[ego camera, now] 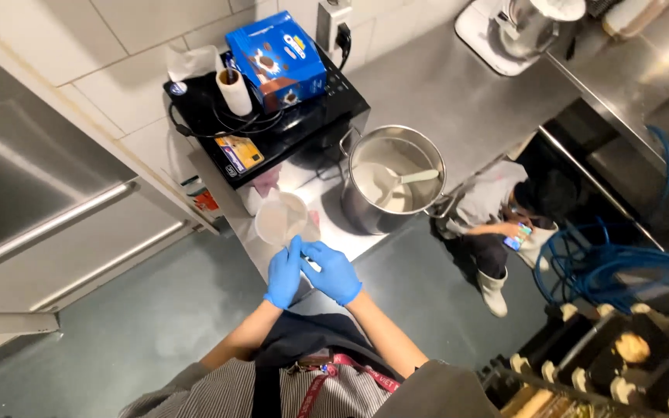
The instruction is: Filling small plastic cups with a white liquid mixture and placing lids on them.
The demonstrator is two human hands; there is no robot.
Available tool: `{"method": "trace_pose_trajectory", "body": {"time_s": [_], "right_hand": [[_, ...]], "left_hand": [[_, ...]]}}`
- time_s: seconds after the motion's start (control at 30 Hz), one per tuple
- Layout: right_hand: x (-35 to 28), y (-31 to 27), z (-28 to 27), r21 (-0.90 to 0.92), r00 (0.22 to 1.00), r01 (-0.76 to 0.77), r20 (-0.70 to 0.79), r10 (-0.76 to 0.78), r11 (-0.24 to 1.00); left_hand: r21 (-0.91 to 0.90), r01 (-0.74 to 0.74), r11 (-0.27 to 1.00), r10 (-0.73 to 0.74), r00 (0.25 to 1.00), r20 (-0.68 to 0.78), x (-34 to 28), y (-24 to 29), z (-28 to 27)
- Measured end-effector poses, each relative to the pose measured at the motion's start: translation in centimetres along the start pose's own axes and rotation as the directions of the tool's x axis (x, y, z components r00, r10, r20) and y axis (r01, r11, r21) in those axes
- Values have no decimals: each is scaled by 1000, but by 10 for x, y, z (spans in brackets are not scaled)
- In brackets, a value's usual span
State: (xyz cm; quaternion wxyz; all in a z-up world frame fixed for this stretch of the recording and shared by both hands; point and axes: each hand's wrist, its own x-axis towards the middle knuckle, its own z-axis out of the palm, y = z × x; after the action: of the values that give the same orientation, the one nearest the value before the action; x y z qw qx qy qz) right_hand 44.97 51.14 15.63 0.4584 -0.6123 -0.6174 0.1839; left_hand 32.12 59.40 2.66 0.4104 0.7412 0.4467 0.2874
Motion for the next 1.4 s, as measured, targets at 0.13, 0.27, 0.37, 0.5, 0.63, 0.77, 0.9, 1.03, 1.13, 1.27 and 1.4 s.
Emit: {"method": "trace_pose_trajectory", "body": {"time_s": [0.13, 0.27, 0.37, 0.5, 0.63, 0.77, 0.9, 1.03, 1.13, 1.27, 1.4], "right_hand": [[26, 41, -67, -23, 994, 76, -76, -78, 997], [90, 151, -135, -535, 996, -8, -82, -43, 845], [114, 231, -152, -754, 985, -5, 111, 134, 657], [119, 267, -143, -913, 825, -16, 218, 522, 407], [120, 305, -128, -936, 781, 5, 224, 583, 353], [131, 368, -109, -962, 815, -31, 133, 564, 272], [127, 314, -118, -961, 697, 3, 202, 688, 278], [108, 275, -137, -933, 637, -50, 246, 731, 358], [93, 265, -151, -915, 674, -144, 188, 715, 376], [82, 250, -163, -944, 781, -93, 127, 612, 315], [82, 258, -161, -965, 835, -55, 97, 541, 258]], "left_hand": [[-331, 20, 944, -43, 997, -63, -13, 82, -40], [-165, 168, 972, -175, 984, -29, -20, 62, -37], [-69, 128, 989, -134, 987, -91, -18, 43, -30], [-92, 101, 991, -105, 994, -39, 0, 18, -38], [-261, 58, 964, -63, 998, -11, 18, 30, -46], [-82, -80, 993, 80, 997, 4, 45, 17, -50], [-114, -58, 992, 68, 994, 89, 65, 46, -58], [-160, -42, 986, 74, 978, 197, 78, 68, -72], [-128, -33, 991, 59, 977, 206, 84, 57, -67], [-154, -10, 988, 42, 977, 208, 84, 53, -61], [-192, 12, 981, 29, 977, 210, 84, 52, -52]]}}
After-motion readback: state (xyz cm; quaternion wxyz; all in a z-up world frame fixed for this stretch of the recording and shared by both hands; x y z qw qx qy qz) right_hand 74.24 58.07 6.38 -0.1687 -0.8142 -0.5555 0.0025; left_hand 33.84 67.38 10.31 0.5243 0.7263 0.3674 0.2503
